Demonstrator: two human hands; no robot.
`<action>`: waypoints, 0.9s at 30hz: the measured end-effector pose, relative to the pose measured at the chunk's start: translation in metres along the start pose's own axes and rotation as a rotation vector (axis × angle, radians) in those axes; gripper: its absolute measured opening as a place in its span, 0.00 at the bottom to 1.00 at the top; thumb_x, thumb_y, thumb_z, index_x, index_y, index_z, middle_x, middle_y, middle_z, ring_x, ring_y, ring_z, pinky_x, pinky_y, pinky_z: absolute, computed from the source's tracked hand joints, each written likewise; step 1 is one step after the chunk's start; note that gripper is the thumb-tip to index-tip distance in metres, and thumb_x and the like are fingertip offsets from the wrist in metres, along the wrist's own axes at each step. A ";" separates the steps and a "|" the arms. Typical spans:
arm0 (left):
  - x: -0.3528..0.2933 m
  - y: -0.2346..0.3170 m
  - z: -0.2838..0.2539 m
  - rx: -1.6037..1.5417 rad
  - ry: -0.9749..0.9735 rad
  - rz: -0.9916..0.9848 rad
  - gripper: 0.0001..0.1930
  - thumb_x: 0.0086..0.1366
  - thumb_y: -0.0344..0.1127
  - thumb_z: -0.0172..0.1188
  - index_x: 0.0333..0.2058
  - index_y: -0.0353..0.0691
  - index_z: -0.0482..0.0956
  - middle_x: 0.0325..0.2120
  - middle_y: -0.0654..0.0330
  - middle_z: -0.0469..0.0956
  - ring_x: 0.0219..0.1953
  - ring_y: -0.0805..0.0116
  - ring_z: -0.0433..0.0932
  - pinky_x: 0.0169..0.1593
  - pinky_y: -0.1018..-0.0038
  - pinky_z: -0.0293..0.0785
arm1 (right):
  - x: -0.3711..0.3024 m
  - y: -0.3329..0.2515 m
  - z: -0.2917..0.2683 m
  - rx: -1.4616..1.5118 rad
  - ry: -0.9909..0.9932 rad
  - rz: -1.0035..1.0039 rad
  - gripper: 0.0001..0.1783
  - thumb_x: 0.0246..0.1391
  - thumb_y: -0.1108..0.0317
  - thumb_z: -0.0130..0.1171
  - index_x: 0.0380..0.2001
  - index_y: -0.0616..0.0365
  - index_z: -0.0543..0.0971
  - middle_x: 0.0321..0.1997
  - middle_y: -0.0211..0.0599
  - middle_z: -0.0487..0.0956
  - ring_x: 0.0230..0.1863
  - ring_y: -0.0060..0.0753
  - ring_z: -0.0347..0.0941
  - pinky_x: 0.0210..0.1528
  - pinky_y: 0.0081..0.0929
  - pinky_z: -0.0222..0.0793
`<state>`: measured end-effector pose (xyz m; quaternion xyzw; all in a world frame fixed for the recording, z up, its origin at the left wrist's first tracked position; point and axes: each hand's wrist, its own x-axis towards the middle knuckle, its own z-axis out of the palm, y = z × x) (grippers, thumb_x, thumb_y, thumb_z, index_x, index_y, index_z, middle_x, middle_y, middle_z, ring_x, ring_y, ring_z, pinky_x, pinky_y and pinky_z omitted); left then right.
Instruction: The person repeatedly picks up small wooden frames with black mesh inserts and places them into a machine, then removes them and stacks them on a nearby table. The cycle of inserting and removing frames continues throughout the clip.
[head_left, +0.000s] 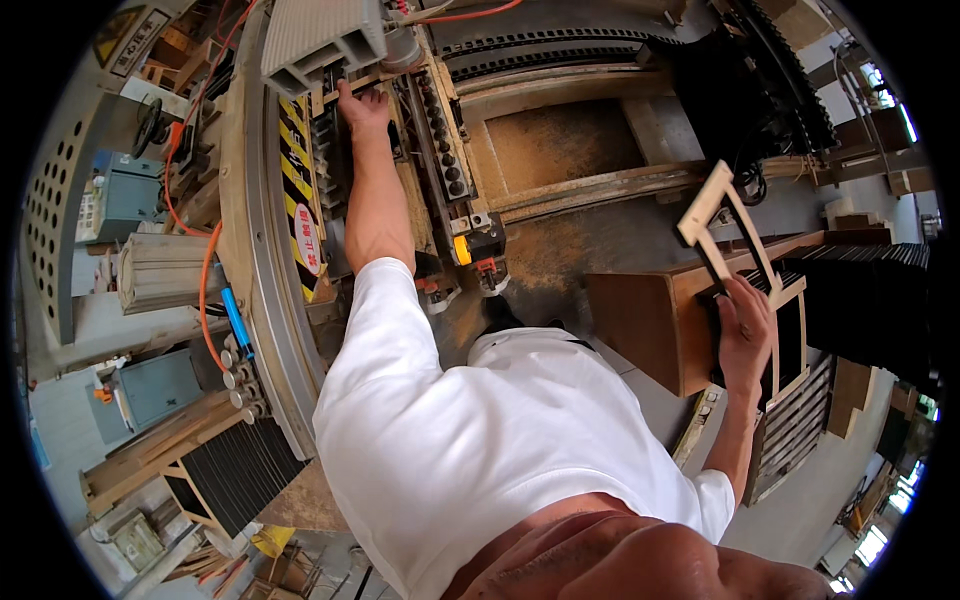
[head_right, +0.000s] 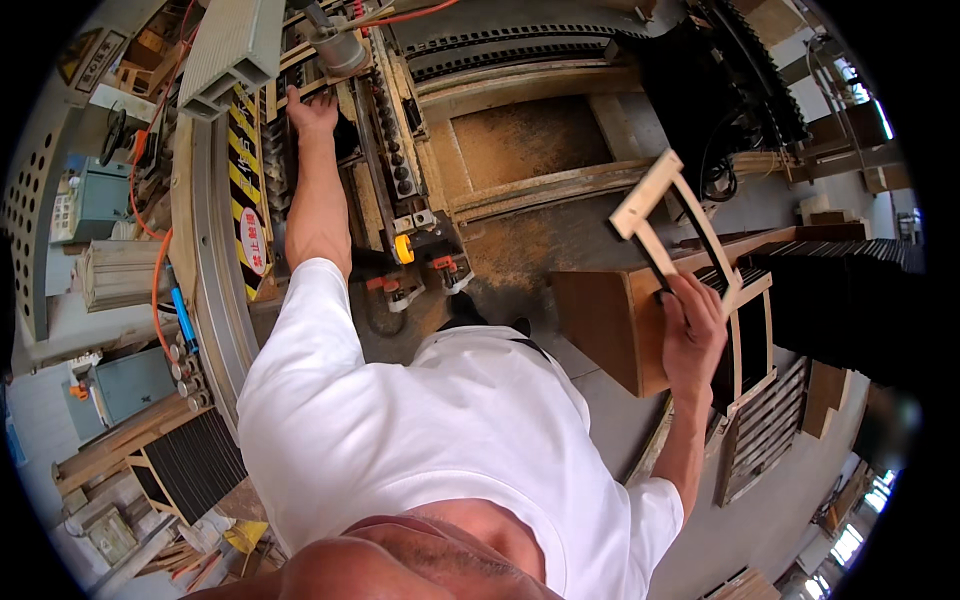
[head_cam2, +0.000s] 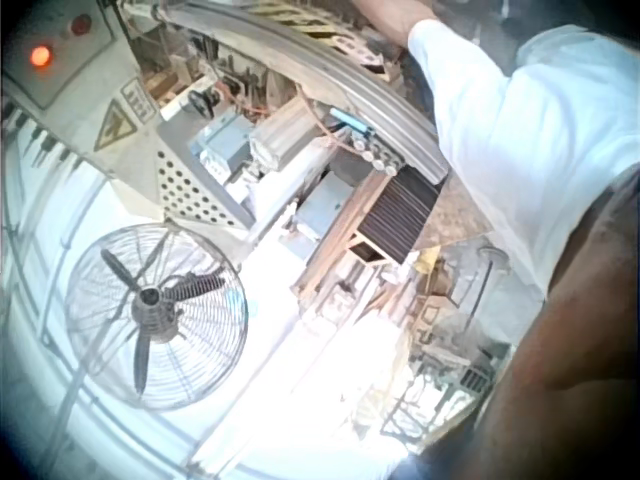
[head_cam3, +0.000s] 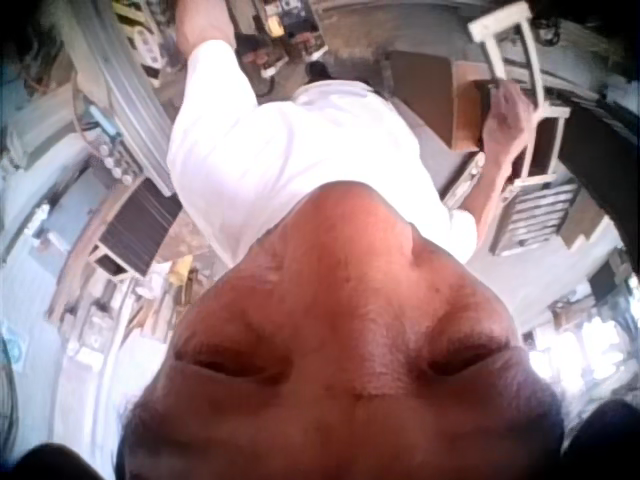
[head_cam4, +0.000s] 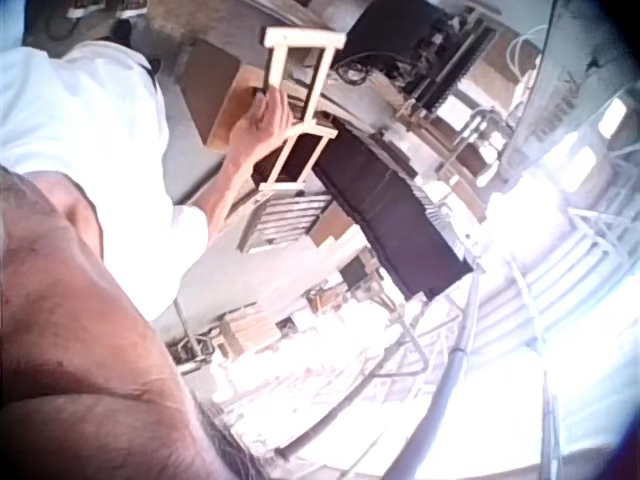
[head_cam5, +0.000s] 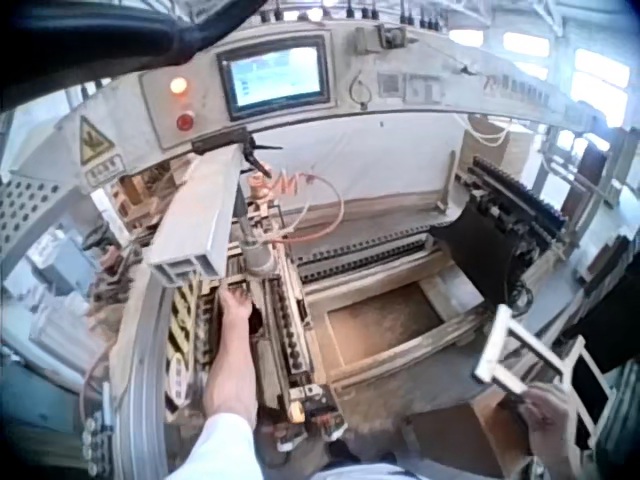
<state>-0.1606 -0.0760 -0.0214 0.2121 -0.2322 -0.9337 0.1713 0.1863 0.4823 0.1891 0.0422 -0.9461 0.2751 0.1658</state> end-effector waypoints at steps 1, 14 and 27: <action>0.007 0.001 -0.004 -0.048 -0.042 0.001 0.48 0.68 0.53 0.52 0.68 0.39 0.27 0.70 0.51 0.31 0.72 0.53 0.31 0.73 0.57 0.35 | 0.013 -0.013 0.009 0.005 -0.046 -0.035 0.13 0.50 0.82 0.60 0.40 0.63 0.80 0.44 0.42 0.81 0.45 0.41 0.76 0.48 0.29 0.71; -0.252 -0.031 -0.091 0.066 -0.079 -0.123 0.13 0.68 0.36 0.55 0.49 0.42 0.74 0.45 0.61 0.74 0.53 0.63 0.71 0.55 0.62 0.70 | 0.155 -0.135 0.228 0.230 -0.308 -0.786 0.13 0.46 0.74 0.62 0.39 0.54 0.81 0.40 0.36 0.81 0.38 0.43 0.73 0.43 0.36 0.70; -0.523 -0.039 -0.140 0.031 0.304 0.074 0.12 0.64 0.28 0.58 0.47 0.37 0.74 0.40 0.59 0.77 0.47 0.59 0.77 0.53 0.64 0.74 | 0.219 -0.225 0.460 -0.095 -0.251 -1.098 0.20 0.49 0.73 0.54 0.46 0.44 0.80 0.36 0.37 0.82 0.47 0.44 0.74 0.49 0.41 0.66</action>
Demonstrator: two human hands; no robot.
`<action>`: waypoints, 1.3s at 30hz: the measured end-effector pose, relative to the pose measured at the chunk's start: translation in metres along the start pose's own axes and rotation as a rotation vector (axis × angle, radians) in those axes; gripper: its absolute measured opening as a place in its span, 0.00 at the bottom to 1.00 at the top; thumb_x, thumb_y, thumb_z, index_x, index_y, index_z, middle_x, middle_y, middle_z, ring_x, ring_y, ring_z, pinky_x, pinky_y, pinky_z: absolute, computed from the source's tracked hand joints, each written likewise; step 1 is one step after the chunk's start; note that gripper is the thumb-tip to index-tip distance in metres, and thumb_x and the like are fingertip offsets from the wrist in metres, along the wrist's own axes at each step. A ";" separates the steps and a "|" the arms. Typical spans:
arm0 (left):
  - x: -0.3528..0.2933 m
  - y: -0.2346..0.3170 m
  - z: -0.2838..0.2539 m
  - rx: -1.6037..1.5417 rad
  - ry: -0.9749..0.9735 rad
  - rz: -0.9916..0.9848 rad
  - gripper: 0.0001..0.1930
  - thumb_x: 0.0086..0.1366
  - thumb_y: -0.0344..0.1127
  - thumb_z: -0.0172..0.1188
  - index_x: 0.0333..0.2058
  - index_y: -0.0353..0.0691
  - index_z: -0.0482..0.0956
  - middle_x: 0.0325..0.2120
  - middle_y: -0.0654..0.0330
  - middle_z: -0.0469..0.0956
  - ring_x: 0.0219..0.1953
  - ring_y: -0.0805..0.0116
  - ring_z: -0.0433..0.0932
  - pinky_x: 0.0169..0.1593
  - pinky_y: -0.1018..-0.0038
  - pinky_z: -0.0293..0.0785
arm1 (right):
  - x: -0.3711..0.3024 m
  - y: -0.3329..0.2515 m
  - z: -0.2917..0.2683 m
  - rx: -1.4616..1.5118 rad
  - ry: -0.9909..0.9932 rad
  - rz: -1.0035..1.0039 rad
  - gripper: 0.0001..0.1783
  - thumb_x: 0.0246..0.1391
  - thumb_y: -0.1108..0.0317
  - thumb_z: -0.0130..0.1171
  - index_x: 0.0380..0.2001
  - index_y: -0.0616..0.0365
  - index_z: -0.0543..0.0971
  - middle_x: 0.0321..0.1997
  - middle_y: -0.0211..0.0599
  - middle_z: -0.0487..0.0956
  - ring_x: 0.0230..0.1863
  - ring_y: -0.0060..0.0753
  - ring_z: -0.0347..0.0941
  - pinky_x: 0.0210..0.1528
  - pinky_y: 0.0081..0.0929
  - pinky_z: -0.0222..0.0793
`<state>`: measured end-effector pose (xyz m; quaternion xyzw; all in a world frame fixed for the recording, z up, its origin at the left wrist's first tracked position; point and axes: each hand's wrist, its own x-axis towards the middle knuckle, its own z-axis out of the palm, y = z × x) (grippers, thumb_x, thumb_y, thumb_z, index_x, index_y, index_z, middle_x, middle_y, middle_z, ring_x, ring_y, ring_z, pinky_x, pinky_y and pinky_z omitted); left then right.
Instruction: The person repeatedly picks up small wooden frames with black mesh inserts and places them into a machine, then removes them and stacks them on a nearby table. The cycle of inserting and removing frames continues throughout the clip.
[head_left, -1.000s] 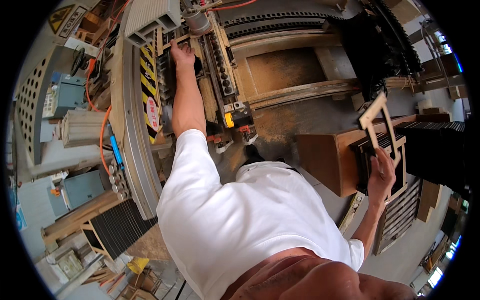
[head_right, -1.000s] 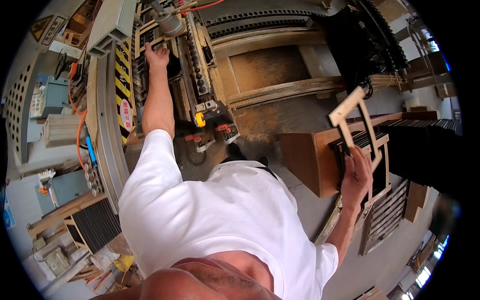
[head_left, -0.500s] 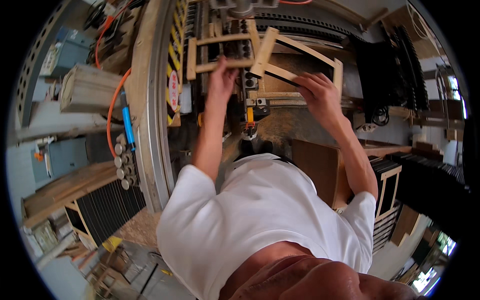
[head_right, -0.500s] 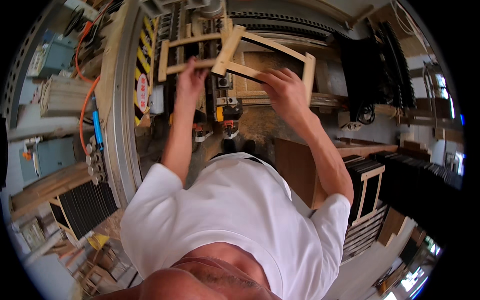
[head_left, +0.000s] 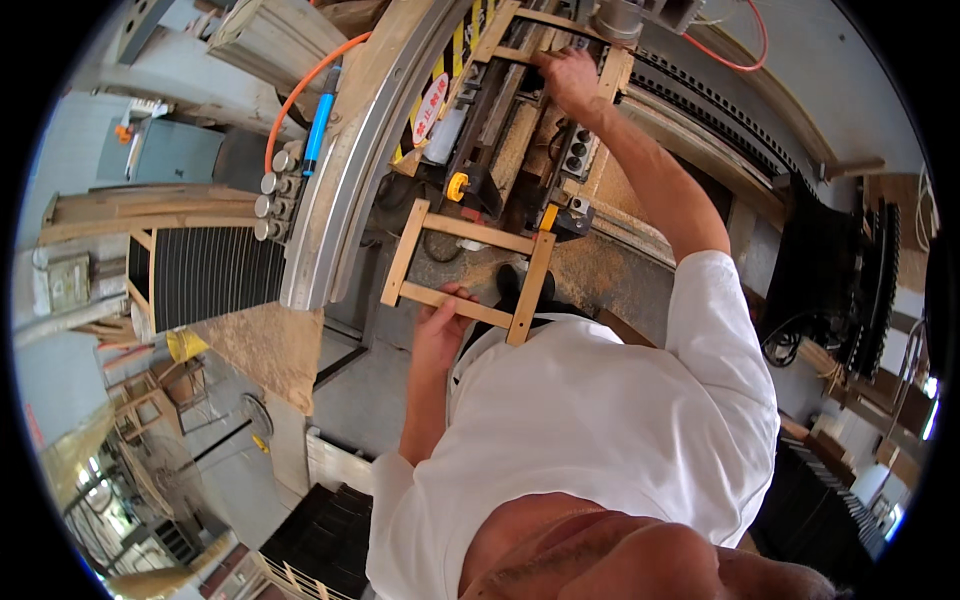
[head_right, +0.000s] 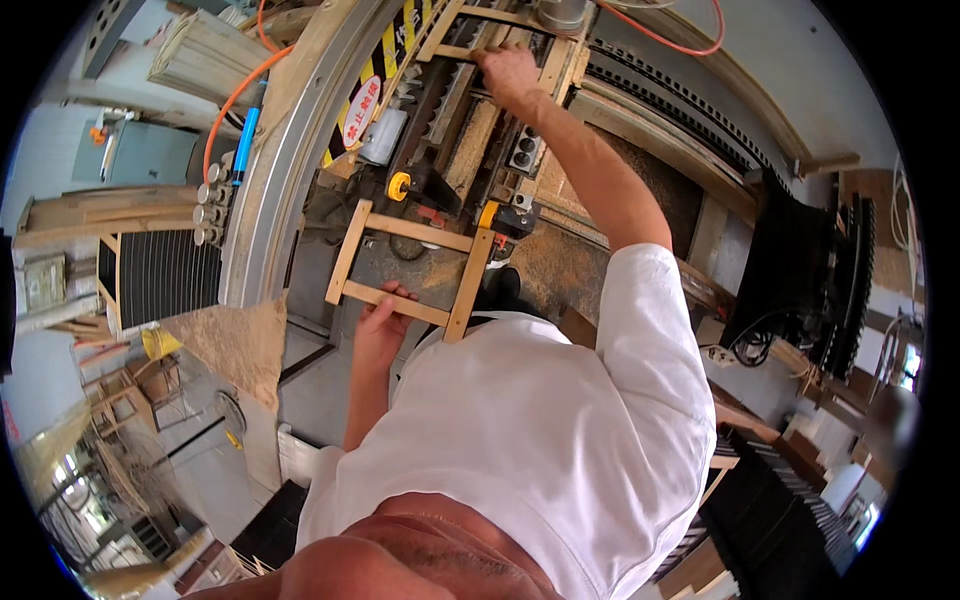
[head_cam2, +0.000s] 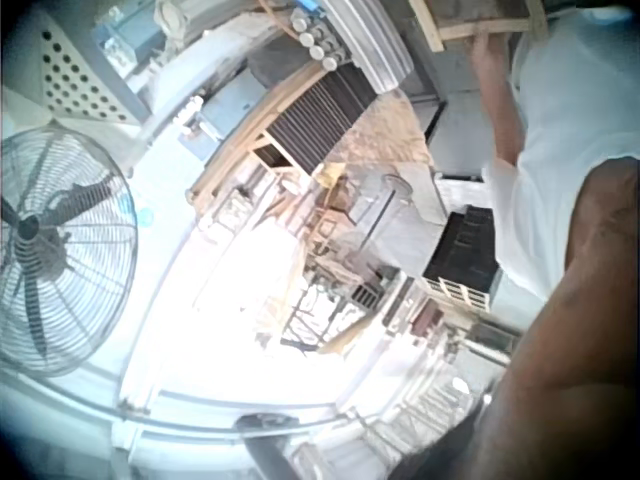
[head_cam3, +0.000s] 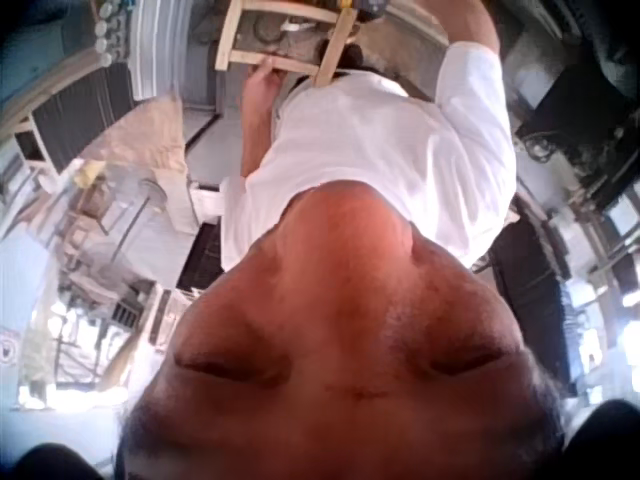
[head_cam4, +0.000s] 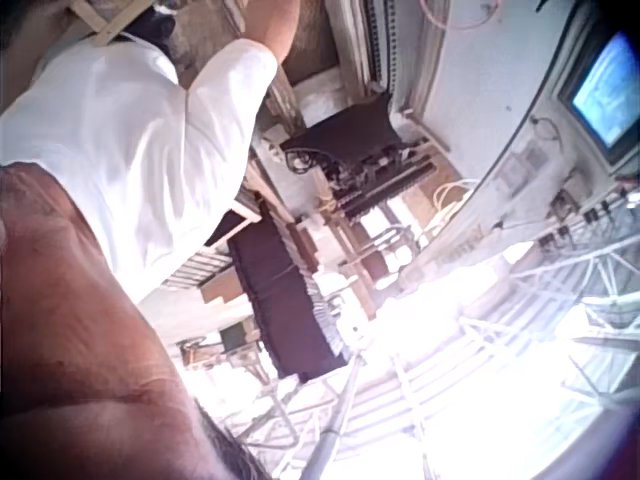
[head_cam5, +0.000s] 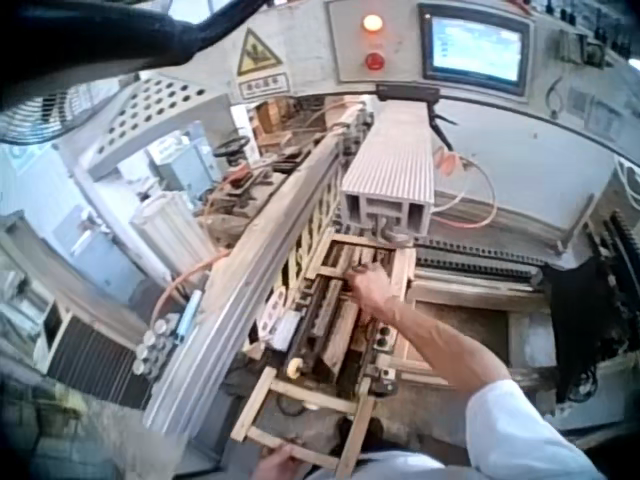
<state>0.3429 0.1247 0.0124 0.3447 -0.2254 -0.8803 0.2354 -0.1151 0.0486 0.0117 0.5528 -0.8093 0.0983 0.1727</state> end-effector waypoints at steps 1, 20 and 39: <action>-0.006 -0.007 -0.005 -0.029 0.041 0.019 0.13 0.63 0.28 0.58 0.47 0.38 0.74 0.40 0.59 0.77 0.47 0.59 0.77 0.53 0.63 0.74 | 0.010 0.004 -0.003 -0.037 -0.025 -0.018 0.20 0.49 0.73 0.54 0.46 0.43 0.80 0.35 0.38 0.82 0.47 0.43 0.74 0.49 0.41 0.65; -0.015 -0.087 -0.103 -0.203 0.612 0.228 0.12 0.65 0.34 0.59 0.45 0.36 0.75 0.41 0.58 0.76 0.48 0.62 0.75 0.55 0.60 0.71 | 0.105 0.085 0.065 -0.163 0.066 -0.121 0.20 0.51 0.74 0.53 0.48 0.44 0.79 0.27 0.44 0.81 0.36 0.50 0.76 0.45 0.50 0.66; -0.087 -0.012 -0.073 0.641 0.858 0.461 0.18 0.63 0.35 0.62 0.50 0.34 0.75 0.35 0.62 0.81 0.35 0.76 0.78 0.34 0.80 0.72 | 0.118 0.073 0.064 -0.271 -0.147 -0.073 0.06 0.56 0.69 0.53 0.35 0.50 0.78 0.33 0.42 0.80 0.37 0.53 0.76 0.46 0.58 0.65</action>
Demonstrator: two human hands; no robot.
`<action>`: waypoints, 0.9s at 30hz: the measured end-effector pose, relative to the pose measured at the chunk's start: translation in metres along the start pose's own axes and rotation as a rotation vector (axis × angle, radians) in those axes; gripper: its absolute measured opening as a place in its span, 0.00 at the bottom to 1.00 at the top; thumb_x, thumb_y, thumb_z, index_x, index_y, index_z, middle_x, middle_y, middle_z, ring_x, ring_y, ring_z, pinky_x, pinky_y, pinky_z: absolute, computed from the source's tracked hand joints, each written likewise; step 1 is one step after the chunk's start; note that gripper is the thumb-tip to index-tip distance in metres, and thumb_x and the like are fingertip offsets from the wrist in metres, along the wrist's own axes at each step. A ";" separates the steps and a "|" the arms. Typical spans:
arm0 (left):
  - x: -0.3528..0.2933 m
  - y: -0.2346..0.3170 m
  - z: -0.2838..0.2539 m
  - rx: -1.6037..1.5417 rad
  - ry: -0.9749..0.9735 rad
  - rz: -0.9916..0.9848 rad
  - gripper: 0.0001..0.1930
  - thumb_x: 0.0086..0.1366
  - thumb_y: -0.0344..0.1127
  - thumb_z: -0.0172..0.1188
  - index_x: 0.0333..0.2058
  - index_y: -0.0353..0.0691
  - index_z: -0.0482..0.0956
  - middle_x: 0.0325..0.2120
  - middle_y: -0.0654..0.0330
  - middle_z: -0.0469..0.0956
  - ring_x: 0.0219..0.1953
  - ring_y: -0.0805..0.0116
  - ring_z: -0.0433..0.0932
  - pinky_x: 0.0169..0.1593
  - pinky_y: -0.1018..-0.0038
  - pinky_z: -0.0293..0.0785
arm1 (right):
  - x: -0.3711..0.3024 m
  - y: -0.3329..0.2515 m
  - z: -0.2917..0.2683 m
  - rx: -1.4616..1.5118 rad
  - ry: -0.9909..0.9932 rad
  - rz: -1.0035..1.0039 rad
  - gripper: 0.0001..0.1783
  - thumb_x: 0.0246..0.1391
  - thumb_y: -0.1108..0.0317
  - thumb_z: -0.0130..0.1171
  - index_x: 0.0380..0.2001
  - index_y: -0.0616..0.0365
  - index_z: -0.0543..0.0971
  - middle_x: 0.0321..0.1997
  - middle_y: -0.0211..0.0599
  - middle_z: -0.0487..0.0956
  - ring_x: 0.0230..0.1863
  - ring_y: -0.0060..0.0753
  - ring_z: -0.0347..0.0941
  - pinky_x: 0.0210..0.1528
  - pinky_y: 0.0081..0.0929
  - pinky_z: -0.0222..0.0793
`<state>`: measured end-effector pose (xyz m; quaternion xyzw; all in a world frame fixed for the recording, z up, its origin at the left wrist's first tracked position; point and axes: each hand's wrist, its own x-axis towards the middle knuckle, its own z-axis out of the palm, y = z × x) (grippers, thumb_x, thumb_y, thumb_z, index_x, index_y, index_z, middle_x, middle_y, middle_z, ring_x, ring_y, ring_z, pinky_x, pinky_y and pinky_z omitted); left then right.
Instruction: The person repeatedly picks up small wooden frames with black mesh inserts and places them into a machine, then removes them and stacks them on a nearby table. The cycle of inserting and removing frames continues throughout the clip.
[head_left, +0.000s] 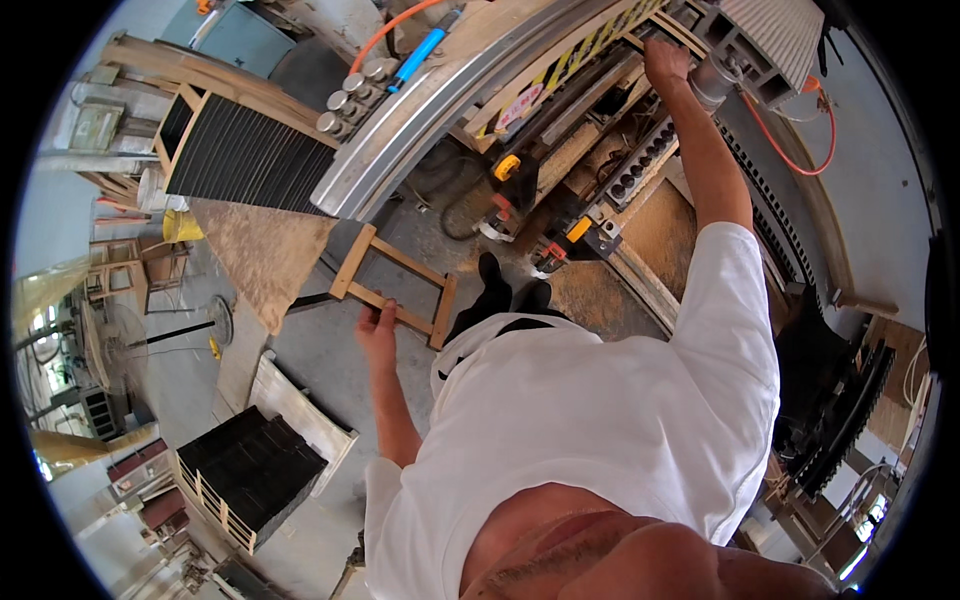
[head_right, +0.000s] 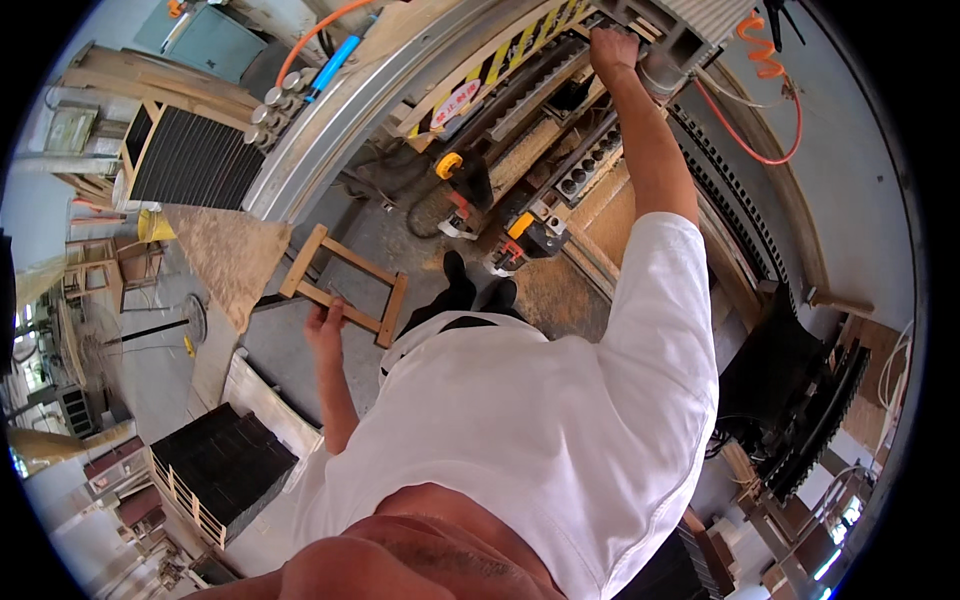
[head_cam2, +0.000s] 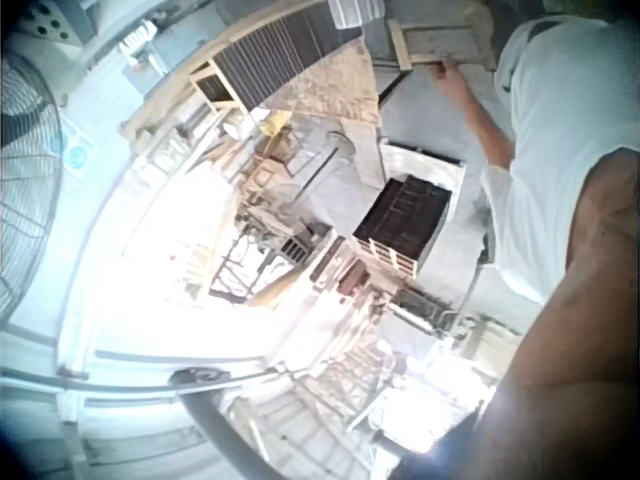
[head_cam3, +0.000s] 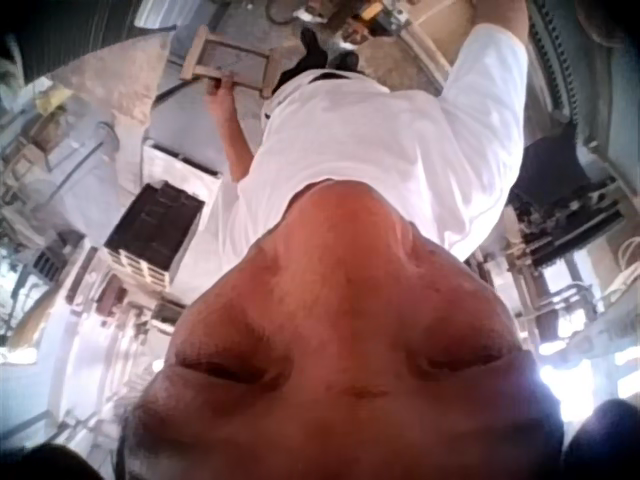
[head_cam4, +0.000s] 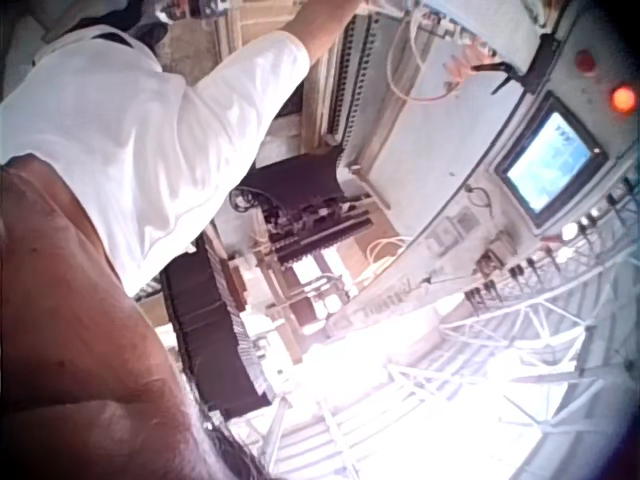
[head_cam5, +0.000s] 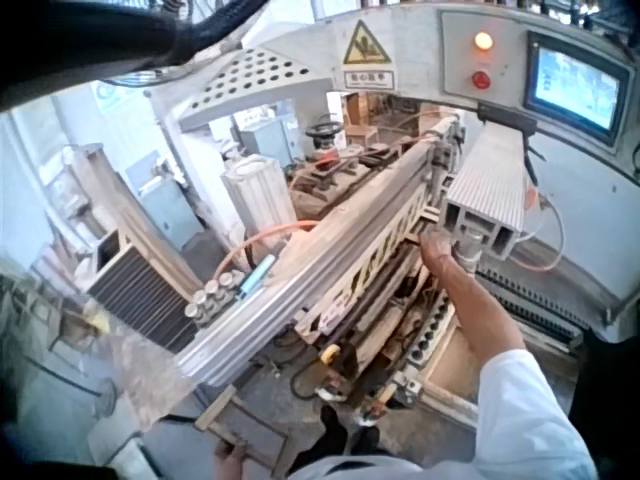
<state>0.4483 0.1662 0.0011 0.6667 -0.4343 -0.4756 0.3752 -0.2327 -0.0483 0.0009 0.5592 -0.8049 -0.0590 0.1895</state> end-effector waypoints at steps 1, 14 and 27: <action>-0.003 0.016 -0.008 0.023 -0.002 0.043 0.17 0.63 0.33 0.61 0.50 0.33 0.75 0.35 0.61 0.81 0.34 0.76 0.78 0.34 0.79 0.72 | -0.002 0.004 -0.002 0.018 0.008 0.007 0.06 0.57 0.68 0.53 0.36 0.50 0.78 0.34 0.42 0.80 0.37 0.53 0.76 0.46 0.58 0.65; 0.085 0.195 -0.219 -0.609 -0.070 0.502 0.18 0.66 0.31 0.58 0.52 0.28 0.71 0.45 0.56 0.77 0.44 0.69 0.77 0.50 0.70 0.75 | -0.100 -0.093 -0.171 0.790 0.499 -0.008 0.13 0.60 0.63 0.56 0.46 0.52 0.81 0.48 0.45 0.80 0.49 0.47 0.76 0.51 0.39 0.72; 0.403 0.335 -0.233 -0.299 -0.039 0.415 0.16 0.58 0.38 0.69 0.38 0.31 0.79 0.31 0.57 0.80 0.29 0.68 0.79 0.34 0.74 0.80 | -0.360 -0.255 -0.209 1.081 -0.015 0.438 0.10 0.54 0.71 0.60 0.40 0.60 0.81 0.31 0.41 0.82 0.34 0.29 0.79 0.39 0.27 0.73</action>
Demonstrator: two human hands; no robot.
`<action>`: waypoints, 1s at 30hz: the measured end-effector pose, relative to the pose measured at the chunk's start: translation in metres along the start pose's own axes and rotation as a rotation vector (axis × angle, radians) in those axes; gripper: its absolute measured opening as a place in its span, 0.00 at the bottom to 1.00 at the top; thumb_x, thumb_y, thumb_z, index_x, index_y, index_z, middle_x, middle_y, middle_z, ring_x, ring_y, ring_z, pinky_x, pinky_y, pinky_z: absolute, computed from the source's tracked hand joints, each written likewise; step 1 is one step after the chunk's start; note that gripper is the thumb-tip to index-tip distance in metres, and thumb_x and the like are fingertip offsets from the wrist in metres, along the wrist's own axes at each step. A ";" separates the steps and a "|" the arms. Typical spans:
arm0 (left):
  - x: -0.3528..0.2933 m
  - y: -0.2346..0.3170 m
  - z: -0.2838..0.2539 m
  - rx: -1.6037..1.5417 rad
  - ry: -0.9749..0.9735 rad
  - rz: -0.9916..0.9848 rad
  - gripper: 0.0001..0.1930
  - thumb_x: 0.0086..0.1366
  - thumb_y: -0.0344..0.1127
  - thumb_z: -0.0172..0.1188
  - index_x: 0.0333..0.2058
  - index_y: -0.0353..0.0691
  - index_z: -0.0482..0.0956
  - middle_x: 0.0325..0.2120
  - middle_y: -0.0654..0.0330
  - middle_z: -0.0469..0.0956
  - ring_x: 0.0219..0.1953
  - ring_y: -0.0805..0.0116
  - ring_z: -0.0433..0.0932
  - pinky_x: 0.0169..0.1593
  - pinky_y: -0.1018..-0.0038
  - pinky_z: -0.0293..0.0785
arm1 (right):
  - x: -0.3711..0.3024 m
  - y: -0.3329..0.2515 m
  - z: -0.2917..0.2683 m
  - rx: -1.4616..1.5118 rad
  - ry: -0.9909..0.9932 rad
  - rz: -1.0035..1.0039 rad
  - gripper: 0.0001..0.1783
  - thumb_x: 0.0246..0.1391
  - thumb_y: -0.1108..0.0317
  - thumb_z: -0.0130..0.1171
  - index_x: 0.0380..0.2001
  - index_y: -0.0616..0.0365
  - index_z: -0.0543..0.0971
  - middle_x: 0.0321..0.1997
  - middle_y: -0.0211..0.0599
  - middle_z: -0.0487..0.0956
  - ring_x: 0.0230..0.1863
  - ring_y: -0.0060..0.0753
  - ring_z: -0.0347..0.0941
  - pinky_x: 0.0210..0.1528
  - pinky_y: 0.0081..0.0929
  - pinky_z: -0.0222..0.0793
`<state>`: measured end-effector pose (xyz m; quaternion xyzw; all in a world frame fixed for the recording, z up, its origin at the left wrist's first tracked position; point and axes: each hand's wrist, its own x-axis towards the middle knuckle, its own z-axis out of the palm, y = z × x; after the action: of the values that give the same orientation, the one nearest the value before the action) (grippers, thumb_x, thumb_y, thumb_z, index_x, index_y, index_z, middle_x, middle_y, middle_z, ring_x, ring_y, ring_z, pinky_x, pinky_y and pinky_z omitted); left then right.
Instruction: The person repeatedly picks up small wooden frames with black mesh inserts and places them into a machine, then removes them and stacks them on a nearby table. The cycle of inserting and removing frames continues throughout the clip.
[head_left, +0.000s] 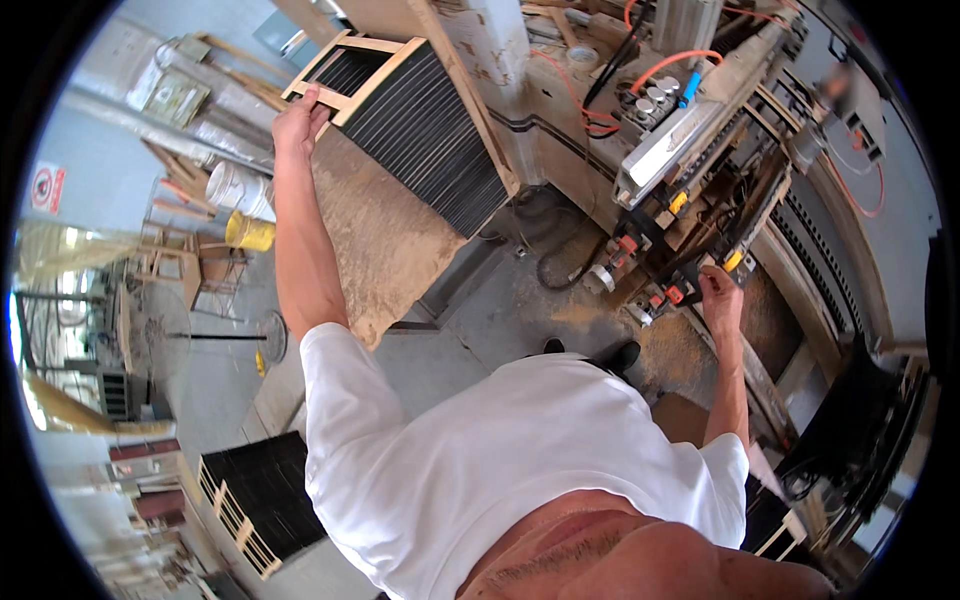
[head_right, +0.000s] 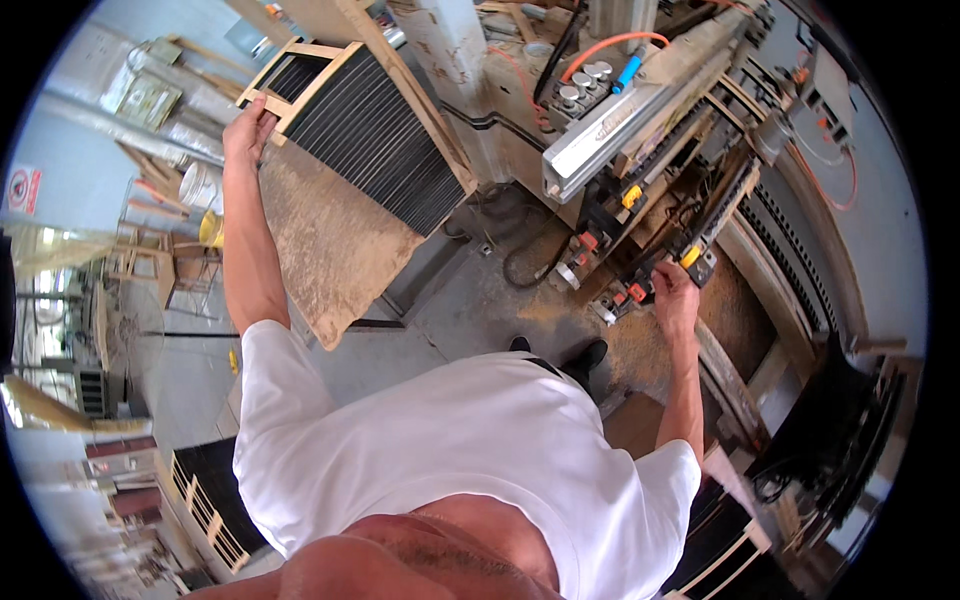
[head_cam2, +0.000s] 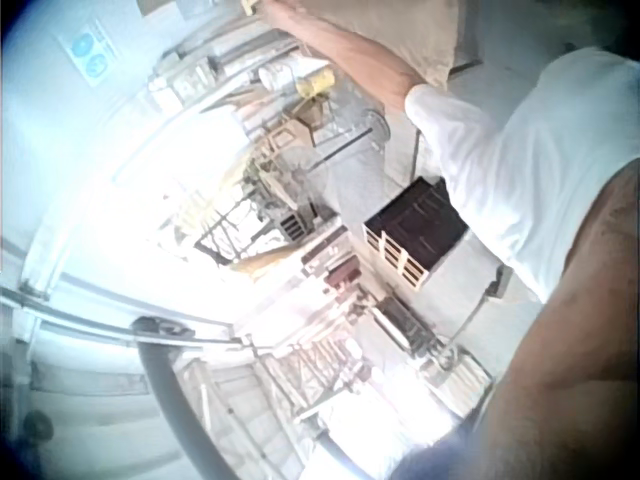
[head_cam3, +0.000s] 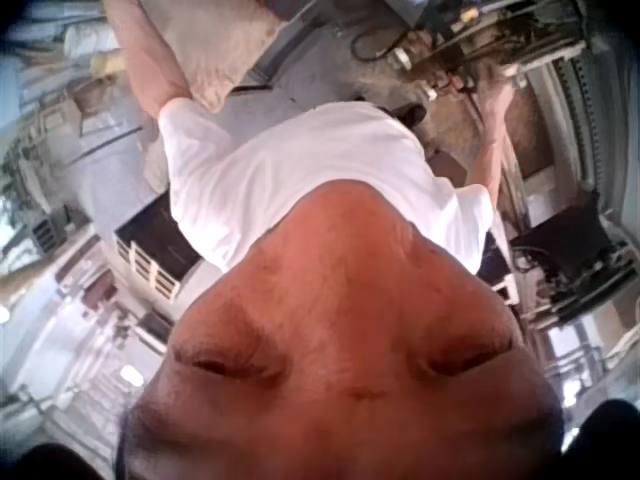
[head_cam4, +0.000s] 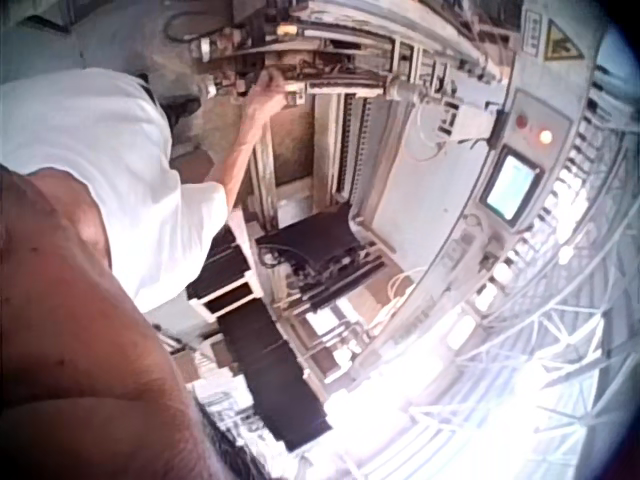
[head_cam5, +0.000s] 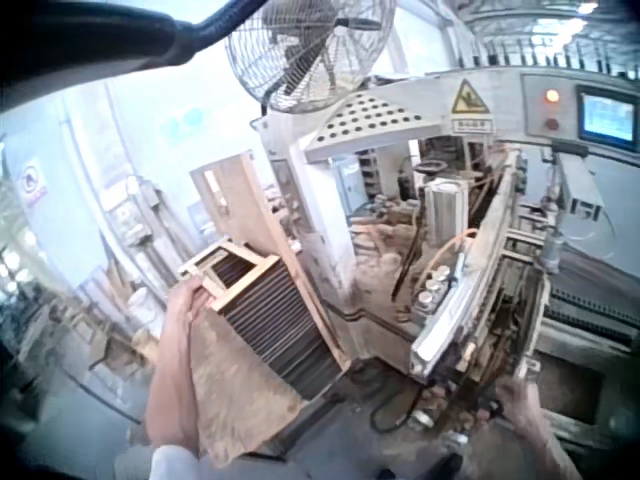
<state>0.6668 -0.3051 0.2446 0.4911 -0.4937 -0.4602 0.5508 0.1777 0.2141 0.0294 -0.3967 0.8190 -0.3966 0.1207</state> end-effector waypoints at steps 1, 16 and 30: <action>0.000 -0.003 0.014 0.172 0.107 0.016 0.19 0.55 0.41 0.71 0.37 0.30 0.80 0.29 0.56 0.80 0.27 0.69 0.79 0.31 0.76 0.80 | -0.016 0.007 0.004 -0.064 -0.027 0.081 0.10 0.54 0.72 0.59 0.40 0.61 0.81 0.32 0.40 0.83 0.35 0.28 0.79 0.39 0.26 0.73; -0.219 0.013 0.106 0.249 -0.099 0.829 0.12 0.67 0.35 0.56 0.40 0.31 0.81 0.30 0.58 0.81 0.30 0.73 0.77 0.38 0.77 0.75 | -0.138 0.055 0.008 -0.068 0.143 0.229 0.11 0.54 0.66 0.58 0.40 0.56 0.81 0.35 0.46 0.82 0.39 0.45 0.80 0.40 0.34 0.73; -0.581 0.062 0.249 -0.924 -1.638 1.094 0.22 0.65 0.22 0.51 0.58 0.31 0.63 0.43 0.48 0.76 0.35 0.68 0.79 0.40 0.75 0.76 | -0.357 0.053 -0.229 -0.848 0.797 0.271 0.13 0.53 0.66 0.62 0.42 0.53 0.81 0.50 0.42 0.78 0.52 0.46 0.73 0.54 0.37 0.67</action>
<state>0.3687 0.2551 0.2602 -0.5059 -0.6420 -0.4816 0.3162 0.2654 0.6273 0.0989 -0.1231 0.9314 -0.1344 -0.3152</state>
